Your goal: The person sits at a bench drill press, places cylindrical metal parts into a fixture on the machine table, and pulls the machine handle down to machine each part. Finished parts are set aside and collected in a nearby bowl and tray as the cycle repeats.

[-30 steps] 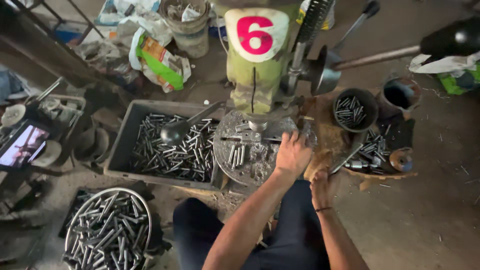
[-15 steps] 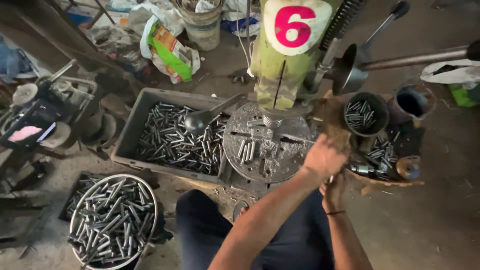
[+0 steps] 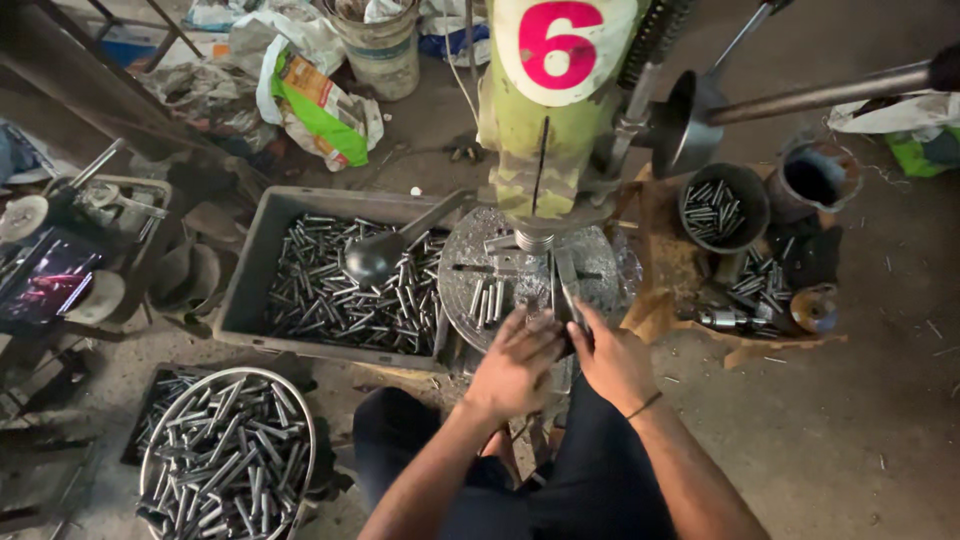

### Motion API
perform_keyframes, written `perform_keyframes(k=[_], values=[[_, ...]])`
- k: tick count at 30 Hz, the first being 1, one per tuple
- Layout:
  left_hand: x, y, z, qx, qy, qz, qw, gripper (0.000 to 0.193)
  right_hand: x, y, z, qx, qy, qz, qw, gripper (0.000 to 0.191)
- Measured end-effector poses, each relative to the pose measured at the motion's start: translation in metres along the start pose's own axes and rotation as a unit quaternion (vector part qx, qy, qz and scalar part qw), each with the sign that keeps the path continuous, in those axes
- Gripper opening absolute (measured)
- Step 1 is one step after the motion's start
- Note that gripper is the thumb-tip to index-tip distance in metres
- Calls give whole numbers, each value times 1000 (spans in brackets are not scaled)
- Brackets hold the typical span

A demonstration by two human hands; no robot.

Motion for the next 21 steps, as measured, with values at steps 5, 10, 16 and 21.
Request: perform_keyframes(k=[5,10,16,21], values=[[60,-9,-25,-111,56,-325,938,16,-7,0,-12,-59,83,-10,995,32],[109,-26,-41,-173,-31,-418,891,15,-38,-15,-9,-81,207,44,974,32],[107,-27,-32,-91,-9,-417,904,17,-61,-26,10,-79,302,73,947,26],[103,5,-20,-93,-31,-363,926,14,-60,-29,15,-67,300,57,950,26]])
Point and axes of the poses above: each hand's wrist, its own y-axis towards the middle knuckle, its own z-axis out of the palm, x = y × z, the point moved 2 cm from there along y, towards the middle knuckle, and after that the axes turned 4 degrees about -z, right-handed, at the moved point
